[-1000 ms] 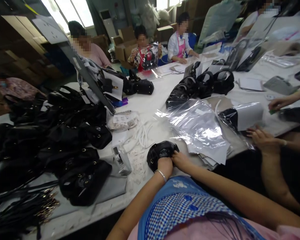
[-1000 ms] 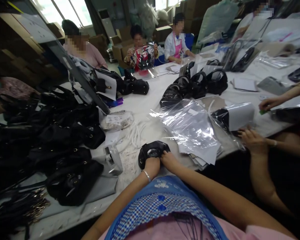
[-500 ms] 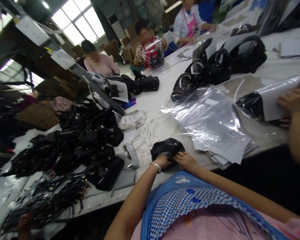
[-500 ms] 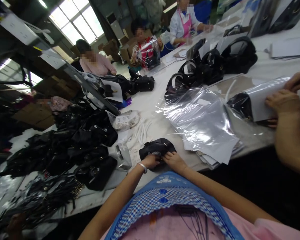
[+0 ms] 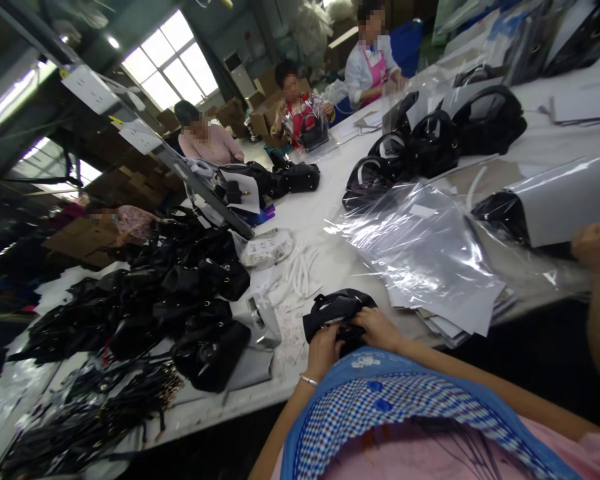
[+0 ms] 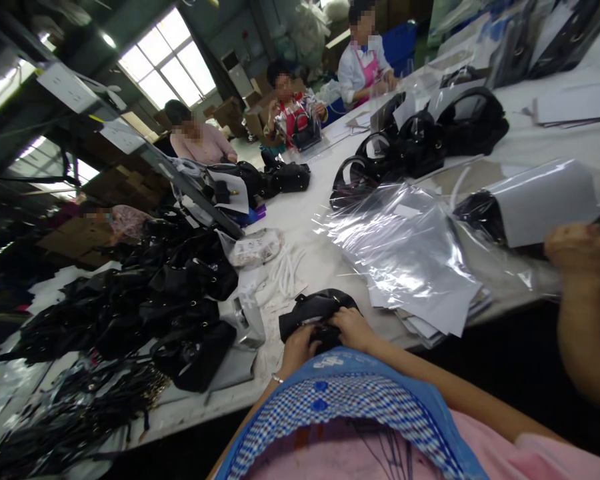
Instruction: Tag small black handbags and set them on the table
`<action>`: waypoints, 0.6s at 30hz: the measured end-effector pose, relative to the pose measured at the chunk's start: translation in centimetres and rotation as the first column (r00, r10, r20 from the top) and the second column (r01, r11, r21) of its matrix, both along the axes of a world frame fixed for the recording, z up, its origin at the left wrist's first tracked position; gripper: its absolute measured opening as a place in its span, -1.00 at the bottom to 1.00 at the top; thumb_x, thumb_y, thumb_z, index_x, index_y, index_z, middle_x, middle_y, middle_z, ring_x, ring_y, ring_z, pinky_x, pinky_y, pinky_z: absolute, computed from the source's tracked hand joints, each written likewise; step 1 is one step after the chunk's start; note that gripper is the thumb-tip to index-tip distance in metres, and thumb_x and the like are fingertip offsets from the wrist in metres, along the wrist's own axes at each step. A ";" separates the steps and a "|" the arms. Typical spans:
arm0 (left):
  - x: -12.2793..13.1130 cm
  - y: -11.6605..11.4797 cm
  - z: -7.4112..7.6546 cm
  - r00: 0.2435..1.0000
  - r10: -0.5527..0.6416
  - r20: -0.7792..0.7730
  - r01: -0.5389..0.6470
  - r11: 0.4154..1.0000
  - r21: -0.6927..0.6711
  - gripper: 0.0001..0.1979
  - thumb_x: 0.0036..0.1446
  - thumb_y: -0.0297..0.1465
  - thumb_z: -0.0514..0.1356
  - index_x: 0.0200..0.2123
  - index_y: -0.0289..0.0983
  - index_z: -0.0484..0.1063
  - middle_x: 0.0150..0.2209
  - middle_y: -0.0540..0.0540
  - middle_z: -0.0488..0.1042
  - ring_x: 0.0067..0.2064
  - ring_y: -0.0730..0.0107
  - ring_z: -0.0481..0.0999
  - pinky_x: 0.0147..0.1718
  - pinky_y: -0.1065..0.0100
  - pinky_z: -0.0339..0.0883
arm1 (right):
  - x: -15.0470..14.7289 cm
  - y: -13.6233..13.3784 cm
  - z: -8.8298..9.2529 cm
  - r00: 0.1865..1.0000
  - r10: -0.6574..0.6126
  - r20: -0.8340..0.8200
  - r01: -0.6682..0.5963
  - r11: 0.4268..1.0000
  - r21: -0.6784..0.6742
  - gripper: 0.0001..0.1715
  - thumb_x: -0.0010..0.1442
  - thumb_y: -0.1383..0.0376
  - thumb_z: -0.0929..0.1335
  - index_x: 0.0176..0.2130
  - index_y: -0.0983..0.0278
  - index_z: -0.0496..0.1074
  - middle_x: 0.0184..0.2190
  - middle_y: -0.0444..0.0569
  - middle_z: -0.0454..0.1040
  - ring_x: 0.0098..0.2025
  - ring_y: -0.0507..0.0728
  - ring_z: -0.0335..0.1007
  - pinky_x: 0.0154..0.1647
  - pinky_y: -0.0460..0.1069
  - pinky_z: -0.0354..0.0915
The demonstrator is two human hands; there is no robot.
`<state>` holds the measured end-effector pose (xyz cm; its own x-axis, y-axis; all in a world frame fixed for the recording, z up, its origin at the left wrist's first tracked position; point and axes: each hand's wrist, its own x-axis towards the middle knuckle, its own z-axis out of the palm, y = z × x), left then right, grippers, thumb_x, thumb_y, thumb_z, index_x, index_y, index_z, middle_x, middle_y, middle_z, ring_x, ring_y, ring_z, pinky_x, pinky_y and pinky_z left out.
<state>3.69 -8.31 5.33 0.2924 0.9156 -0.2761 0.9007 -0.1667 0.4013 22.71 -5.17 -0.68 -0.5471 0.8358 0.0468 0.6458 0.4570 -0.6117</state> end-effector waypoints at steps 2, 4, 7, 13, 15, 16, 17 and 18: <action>-0.1 -0.2 -0.1 1.000 -0.003 -0.021 0.002 0.999 -0.047 -0.50 0.08 -0.51 0.22 0.12 -0.26 0.27 -0.06 -0.17 0.51 -0.01 0.21 0.48 0.02 0.20 0.36 | 0.1 -0.3 0.0 0.999 0.009 -0.053 -0.011 0.999 -0.040 -0.49 -0.09 0.44 0.35 -0.08 0.24 0.50 -0.14 0.01 0.53 -0.04 0.25 0.32 -0.02 0.14 0.21; -0.1 -0.3 0.0 1.000 -0.027 0.007 0.028 0.998 -0.062 -0.52 0.10 -0.48 0.21 0.11 -0.29 0.26 -0.03 -0.21 0.49 0.00 0.20 0.48 0.02 0.20 0.36 | 0.2 -0.5 -0.1 0.994 0.021 -0.103 -0.026 0.999 -0.046 -0.51 -0.08 0.38 0.38 -0.07 0.26 0.49 -0.13 0.03 0.52 -0.04 0.26 0.32 0.01 0.17 0.19; -0.2 -0.5 0.4 0.996 0.026 0.090 -0.031 0.998 0.060 -0.68 0.23 -0.46 0.06 0.06 -0.27 0.29 -0.03 -0.18 0.47 0.00 0.27 0.46 0.02 0.26 0.36 | 0.2 -0.8 -0.2 0.986 0.030 -0.164 -0.028 1.000 0.014 -0.63 -0.02 0.33 0.39 -0.14 0.28 0.49 -0.16 0.03 0.51 -0.06 0.23 0.32 0.03 0.15 0.18; 0.2 0.4 1.3 0.996 0.081 -0.038 -0.076 0.991 0.111 -0.66 0.27 -0.46 -0.02 0.09 -0.26 0.29 -0.02 -0.22 0.43 -0.01 0.26 0.47 -0.04 0.30 0.38 | 0.1 -1.2 -0.1 0.989 0.076 -0.127 -0.060 0.990 0.124 -0.77 0.12 0.23 0.37 -0.21 0.30 0.48 -0.27 0.04 0.48 -0.14 0.19 0.29 0.00 0.11 0.20; 0.5 1.1 1.6 0.995 0.033 -0.093 -0.030 0.999 0.039 -0.65 0.23 -0.56 -0.05 0.01 -0.26 0.37 -0.02 -0.21 0.44 -0.04 0.29 0.49 -0.06 0.33 0.39 | 0.1 -1.3 0.0 0.989 0.100 -0.105 -0.083 0.984 0.159 -0.77 0.17 0.24 0.34 -0.20 0.31 0.47 -0.28 0.05 0.47 -0.15 0.19 0.28 0.01 0.11 0.19; 0.7 1.6 1.7 0.994 0.023 -0.110 -0.023 1.000 0.009 -0.64 0.22 -0.59 -0.06 -0.01 -0.28 0.38 -0.03 -0.21 0.45 -0.05 0.29 0.50 -0.06 0.33 0.39 | 0.1 -1.4 0.0 0.990 0.108 -0.094 -0.090 0.980 0.176 -0.78 0.18 0.26 0.32 -0.20 0.31 0.47 -0.29 0.04 0.46 -0.15 0.19 0.27 0.02 0.11 0.18; 1.0 2.1 1.8 0.992 0.022 -0.121 -0.024 1.000 -0.019 -0.64 0.20 -0.61 -0.06 0.00 -0.31 0.38 -0.03 -0.24 0.45 -0.05 0.27 0.50 -0.05 0.31 0.38 | 0.0 -1.4 0.0 0.991 0.107 -0.082 -0.090 0.978 0.191 -0.80 0.19 0.28 0.31 -0.20 0.31 0.47 -0.30 0.04 0.46 -0.15 0.18 0.26 0.03 0.11 0.17; 1.3 2.7 1.7 0.992 0.023 -0.125 -0.029 0.998 -0.047 -0.63 0.20 -0.61 -0.05 0.02 -0.34 0.35 -0.03 -0.27 0.46 -0.04 0.24 0.50 -0.03 0.28 0.37 | 0.0 -1.5 0.0 0.993 0.101 -0.068 -0.085 0.975 0.204 -0.81 0.18 0.31 0.30 -0.21 0.30 0.47 -0.30 0.04 0.46 -0.15 0.18 0.26 0.03 0.11 0.16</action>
